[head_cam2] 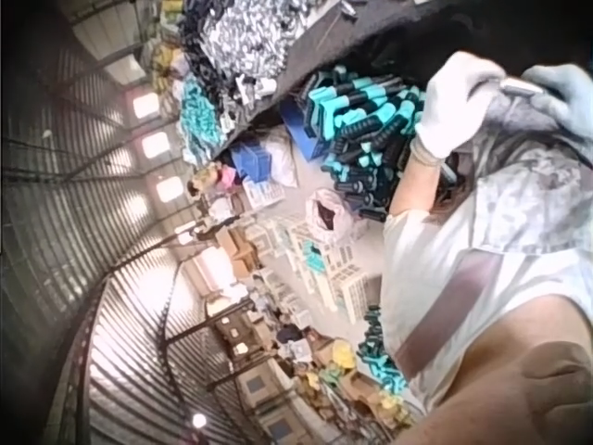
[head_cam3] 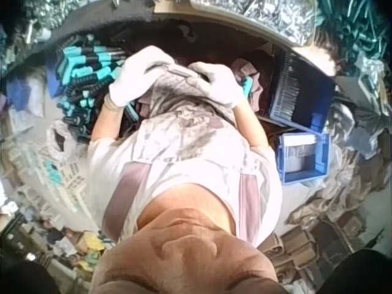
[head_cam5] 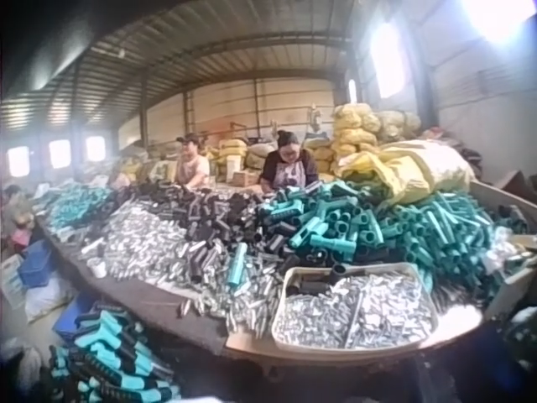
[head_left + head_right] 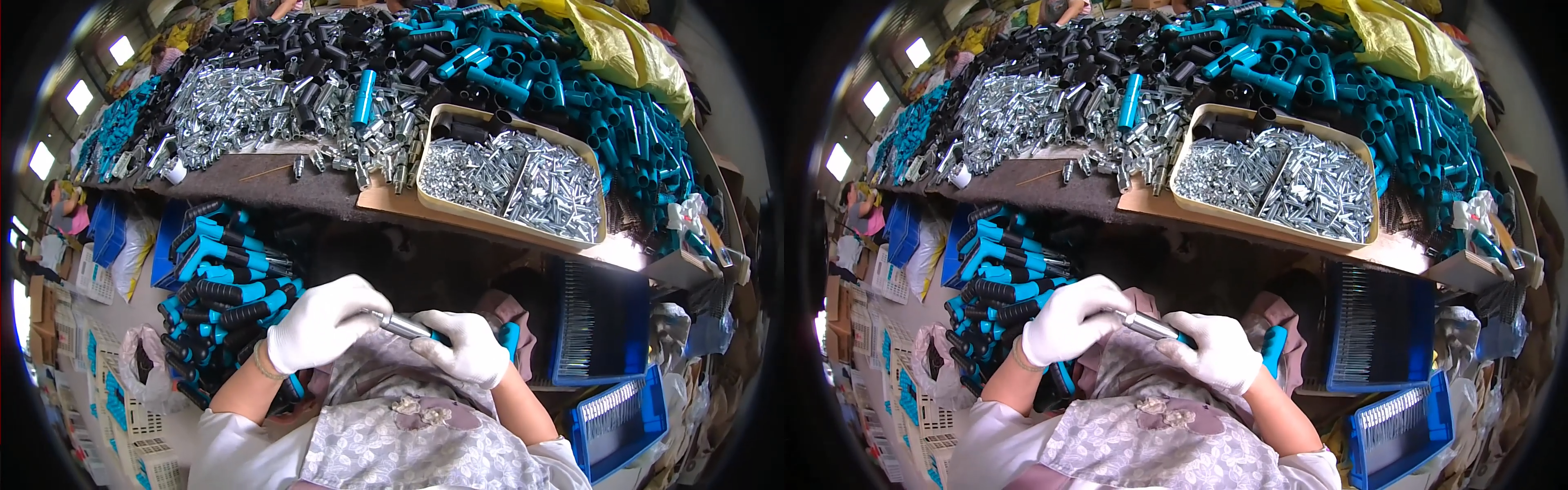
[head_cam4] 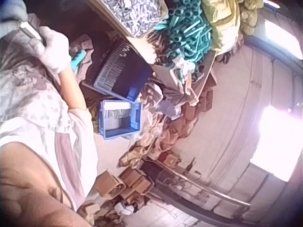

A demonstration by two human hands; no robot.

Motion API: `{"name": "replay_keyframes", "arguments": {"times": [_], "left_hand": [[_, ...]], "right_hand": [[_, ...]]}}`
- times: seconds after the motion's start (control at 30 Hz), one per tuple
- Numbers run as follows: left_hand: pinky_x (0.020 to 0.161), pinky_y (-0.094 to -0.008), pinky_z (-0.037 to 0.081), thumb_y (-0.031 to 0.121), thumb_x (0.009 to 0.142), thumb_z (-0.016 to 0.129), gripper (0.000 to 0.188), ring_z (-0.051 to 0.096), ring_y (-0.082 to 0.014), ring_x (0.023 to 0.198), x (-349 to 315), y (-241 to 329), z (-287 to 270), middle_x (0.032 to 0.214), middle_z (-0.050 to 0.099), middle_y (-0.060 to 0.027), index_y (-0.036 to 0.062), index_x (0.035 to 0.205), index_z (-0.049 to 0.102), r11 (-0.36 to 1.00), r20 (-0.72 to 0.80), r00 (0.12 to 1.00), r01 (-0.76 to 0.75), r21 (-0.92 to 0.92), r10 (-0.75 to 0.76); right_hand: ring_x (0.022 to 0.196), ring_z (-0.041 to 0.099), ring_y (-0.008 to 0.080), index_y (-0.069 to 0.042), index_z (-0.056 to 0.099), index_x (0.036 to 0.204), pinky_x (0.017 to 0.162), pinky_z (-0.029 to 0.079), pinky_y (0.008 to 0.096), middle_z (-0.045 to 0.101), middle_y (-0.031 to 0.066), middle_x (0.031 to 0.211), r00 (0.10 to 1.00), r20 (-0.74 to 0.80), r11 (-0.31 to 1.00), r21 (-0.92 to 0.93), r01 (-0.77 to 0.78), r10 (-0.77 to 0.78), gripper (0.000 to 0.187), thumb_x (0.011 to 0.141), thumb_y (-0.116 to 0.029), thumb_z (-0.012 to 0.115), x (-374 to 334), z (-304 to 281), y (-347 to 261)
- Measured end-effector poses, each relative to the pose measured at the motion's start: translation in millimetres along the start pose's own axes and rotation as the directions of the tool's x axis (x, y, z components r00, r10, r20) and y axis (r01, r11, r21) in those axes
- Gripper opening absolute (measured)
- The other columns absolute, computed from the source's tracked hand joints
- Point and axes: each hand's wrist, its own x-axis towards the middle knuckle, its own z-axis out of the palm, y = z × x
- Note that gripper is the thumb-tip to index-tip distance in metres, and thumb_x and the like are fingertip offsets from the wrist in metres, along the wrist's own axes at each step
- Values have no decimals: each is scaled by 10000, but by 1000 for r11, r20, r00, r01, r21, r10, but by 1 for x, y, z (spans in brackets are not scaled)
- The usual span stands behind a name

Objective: Assembling manual handles by inserting internal metal mechanisms into plastic housings.

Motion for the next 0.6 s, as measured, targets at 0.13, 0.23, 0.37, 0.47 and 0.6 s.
{"name": "replay_keyframes", "arguments": {"times": [0.13,0.23,0.37,0.47,0.6], "left_hand": [[757,-338,537,-29,711,670,236,613,-295,993,0,2,0,1084,649,-102,84,916,703,900,-60,937,-311,306,344],[681,-299,520,47,832,707,242,612,-153,696,-4,-5,0,860,652,-87,31,1071,670,922,-70,937,320,-217,-342],[773,-347,540,37,802,690,212,649,-270,886,-4,-7,7,966,677,-113,63,1012,694,994,-30,995,-95,51,96],[817,-383,540,11,752,699,235,617,-319,1008,-7,-5,7,1063,657,-112,86,974,699,911,-109,927,-322,257,358],[736,-317,547,34,815,710,232,674,-265,856,-11,-2,8,1027,654,-119,-5,1040,671,958,-59,966,239,-160,-251]], "right_hand": [[862,686,390,-48,684,1130,756,543,394,694,212,922,998,-56,999,28,-39,41,368,862,-299,691,-1,-1,0],[852,672,381,-89,678,1107,746,536,426,694,176,911,999,-40,996,-85,-1,-3,365,883,-377,662,-1,2,0],[852,672,379,-87,678,1102,747,534,425,694,175,913,999,-19,998,-55,27,-28,364,882,-377,663,0,0,4],[850,673,377,-86,679,1092,744,532,427,694,174,913,999,-35,998,-56,23,-25,359,884,-378,663,-1,1,-1],[848,674,372,-85,680,1087,740,532,430,695,171,918,999,-28,995,-94,26,-29,358,882,-379,667,2,3,2]]}}
